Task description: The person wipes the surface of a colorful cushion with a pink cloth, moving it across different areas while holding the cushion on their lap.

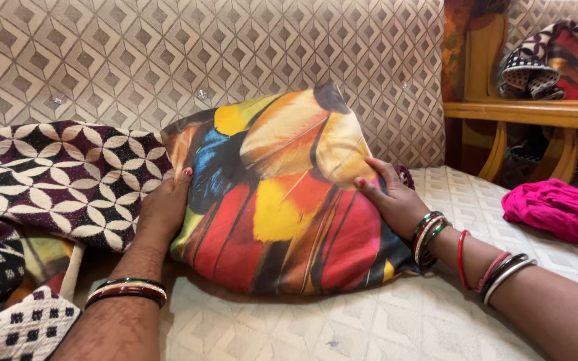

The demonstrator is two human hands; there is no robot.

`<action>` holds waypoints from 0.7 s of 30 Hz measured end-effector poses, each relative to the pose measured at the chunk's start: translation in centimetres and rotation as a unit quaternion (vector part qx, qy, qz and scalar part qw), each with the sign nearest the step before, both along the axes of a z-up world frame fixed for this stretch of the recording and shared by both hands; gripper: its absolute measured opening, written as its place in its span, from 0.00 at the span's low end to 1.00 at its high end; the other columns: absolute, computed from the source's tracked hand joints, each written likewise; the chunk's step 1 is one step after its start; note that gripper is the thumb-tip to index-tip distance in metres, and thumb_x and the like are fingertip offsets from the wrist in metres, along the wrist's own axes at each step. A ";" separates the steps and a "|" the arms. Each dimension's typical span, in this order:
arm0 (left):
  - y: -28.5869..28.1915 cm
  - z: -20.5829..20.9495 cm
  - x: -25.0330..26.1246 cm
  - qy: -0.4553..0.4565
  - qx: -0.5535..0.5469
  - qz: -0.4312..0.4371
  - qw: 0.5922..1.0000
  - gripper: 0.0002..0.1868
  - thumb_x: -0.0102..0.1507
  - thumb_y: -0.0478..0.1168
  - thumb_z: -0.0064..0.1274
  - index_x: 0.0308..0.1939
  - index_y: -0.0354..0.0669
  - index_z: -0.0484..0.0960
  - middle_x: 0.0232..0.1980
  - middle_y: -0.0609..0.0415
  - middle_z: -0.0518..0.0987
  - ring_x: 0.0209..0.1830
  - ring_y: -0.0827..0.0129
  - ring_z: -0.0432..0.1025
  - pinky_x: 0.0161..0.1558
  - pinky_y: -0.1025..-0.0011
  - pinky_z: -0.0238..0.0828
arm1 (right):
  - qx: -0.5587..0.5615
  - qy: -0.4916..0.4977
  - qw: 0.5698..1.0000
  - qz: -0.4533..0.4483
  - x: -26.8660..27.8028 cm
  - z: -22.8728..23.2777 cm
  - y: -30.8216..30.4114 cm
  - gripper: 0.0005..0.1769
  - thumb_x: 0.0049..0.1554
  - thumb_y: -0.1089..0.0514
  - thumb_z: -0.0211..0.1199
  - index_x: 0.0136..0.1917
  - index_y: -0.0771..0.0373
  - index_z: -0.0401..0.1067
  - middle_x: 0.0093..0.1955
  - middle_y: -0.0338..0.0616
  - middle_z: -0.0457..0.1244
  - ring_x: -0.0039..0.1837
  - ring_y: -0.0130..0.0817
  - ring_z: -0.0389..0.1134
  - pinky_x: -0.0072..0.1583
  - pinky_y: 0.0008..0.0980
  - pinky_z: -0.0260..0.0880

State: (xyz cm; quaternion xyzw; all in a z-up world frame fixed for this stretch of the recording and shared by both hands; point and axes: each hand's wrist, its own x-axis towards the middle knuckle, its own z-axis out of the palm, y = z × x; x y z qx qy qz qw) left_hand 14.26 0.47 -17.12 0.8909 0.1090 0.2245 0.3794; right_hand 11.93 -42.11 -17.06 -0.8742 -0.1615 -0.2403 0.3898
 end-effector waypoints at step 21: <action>-5.8 3.5 0.7 -0.276 0.220 -0.043 0.934 0.26 0.60 0.50 0.65 0.55 0.38 0.75 0.55 0.37 0.74 0.56 0.41 0.69 0.52 0.48 0.68 | -0.301 0.283 0.778 -0.473 3.3 0.4 -23.9 0.39 0.47 0.31 0.73 0.70 0.38 0.74 0.71 0.48 0.63 0.74 0.61 0.57 0.70 0.73 0.52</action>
